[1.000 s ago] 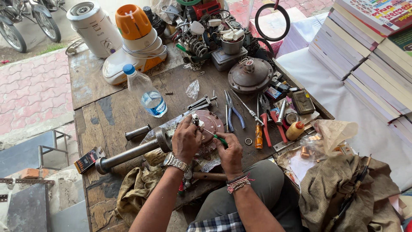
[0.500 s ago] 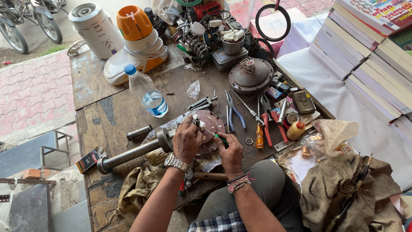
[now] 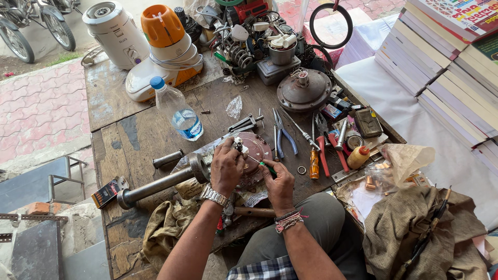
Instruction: The person works on a round electrical component, likely a motor or fan housing, using a screwdriver to adjust internal parts and a multimeter to test connections. They repeatedly probe wires and terminals while seated at a cluttered workbench.
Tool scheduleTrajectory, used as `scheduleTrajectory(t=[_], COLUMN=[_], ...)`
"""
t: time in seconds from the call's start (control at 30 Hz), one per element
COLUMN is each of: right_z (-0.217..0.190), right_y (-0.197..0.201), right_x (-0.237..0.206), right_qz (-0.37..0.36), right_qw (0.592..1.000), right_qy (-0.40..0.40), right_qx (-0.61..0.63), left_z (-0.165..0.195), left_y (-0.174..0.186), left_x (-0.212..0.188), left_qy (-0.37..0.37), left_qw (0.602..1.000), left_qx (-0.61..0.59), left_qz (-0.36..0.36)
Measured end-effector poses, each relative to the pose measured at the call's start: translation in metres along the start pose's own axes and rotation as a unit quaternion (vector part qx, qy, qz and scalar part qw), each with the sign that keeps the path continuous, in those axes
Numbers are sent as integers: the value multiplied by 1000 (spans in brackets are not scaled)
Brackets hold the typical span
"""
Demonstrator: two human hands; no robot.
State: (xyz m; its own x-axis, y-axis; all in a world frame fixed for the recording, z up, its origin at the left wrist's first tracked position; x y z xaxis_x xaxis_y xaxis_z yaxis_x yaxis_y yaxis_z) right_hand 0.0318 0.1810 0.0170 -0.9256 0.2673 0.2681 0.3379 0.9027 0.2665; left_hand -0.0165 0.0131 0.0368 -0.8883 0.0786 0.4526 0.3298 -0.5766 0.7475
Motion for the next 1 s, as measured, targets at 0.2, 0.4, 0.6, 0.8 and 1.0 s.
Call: scheduleTrajectory(t=[0.2,0.4,0.6,0.8,1.0], right_z=[2,4,-3,-16,-11], right_y=[2,0,2,5,-1], right_x=[-2,-2,-1,-5,-9], right_qz=[-11,-15,-20,-30,-31], right_qw=[999,999,1000,998,986], right_qy=[-35,-39,-2,30,50], right_qx=[-9,-14,-21,-50,-157], left_z=[3,-4,-11,-2,7], left_y=[1,4,15,20,23], left_x=[-2,-4,-10,-12,-12], left_qy=[10,2,-48,-44,-28], left_qw=[1000,999,996,998,999], left_qx=[-4,-40,-66,-53,-30], left_qz=[-12,-30,-34,-6,3])
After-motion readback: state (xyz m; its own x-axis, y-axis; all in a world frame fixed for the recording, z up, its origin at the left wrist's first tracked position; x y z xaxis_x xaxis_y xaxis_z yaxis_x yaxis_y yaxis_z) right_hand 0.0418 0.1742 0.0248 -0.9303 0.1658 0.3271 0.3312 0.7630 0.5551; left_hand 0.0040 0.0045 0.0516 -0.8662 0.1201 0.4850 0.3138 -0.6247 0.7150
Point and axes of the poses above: each hand's wrist, its own x-axis towards the middle knuckle, its own y-axis out of the back of the hand, z = x × y, the point moved 3 cm from there along x, towards the middle knuckle, and after that the axes turned 3 degrees about -y, right-handed, at the moved point
